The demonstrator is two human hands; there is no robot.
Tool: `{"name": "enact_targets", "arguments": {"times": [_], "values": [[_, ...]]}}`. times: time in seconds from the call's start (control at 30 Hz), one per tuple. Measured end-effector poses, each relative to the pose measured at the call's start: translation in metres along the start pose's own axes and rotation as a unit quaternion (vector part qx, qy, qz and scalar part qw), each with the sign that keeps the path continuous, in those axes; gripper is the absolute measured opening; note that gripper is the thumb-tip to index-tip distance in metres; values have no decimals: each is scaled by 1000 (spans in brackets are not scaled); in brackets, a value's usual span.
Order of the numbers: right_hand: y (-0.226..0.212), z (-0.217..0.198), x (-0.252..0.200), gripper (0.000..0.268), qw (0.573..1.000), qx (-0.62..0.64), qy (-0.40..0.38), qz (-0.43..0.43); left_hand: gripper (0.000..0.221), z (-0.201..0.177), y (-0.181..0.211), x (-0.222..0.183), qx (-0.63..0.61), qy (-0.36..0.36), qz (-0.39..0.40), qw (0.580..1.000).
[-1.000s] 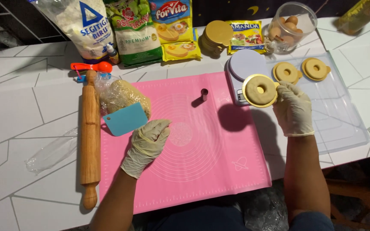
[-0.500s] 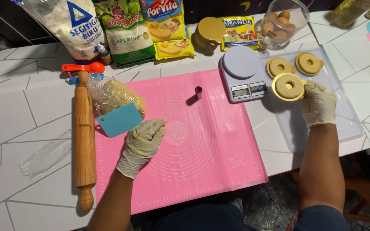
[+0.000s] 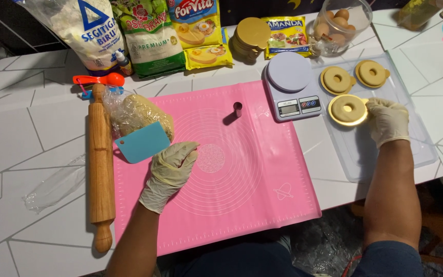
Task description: Preparing donut dough by rolling, flattening, cutting shapes, and placing them on a tray.
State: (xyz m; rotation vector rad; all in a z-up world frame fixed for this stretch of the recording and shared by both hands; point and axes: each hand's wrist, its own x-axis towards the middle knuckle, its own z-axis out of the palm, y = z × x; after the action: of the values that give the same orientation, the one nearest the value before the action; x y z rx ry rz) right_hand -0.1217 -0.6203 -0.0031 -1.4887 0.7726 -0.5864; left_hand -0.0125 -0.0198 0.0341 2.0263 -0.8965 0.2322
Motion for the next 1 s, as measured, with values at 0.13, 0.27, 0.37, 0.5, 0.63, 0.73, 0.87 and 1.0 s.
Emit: {"name": "enact_targets", "arguments": {"times": [0.13,0.27,0.37,0.5,0.63,0.73,0.87,1.0], "values": [[-2,1,1,24,999,-25,31,13,24,2,-4,-1,15,4,2,1000],[4,-9,10,16,994,-88,62,17,26,2,-5,-2,6,-6,-8,1000],[3,-11,13,13,995,-86,39,17,24,1,-2,-1,-6,-10,-10,1000],[1,-8,17,10,995,-73,51,43,25,2,-4,-2,-5,-6,-19,1000],[9,-11,25,12,996,-74,37,27,25,3,-6,-2,16,-5,1,1000],[-3,-4,12,17,992,-109,49,28,24,3,-6,-3,13,-6,-6,1000],[7,-9,21,17,986,-155,49,30,26,3,-7,-3,22,-3,6,1000],[17,-14,30,11,983,-172,55,13,26,5,-11,-4,22,-2,11,1000]]}}
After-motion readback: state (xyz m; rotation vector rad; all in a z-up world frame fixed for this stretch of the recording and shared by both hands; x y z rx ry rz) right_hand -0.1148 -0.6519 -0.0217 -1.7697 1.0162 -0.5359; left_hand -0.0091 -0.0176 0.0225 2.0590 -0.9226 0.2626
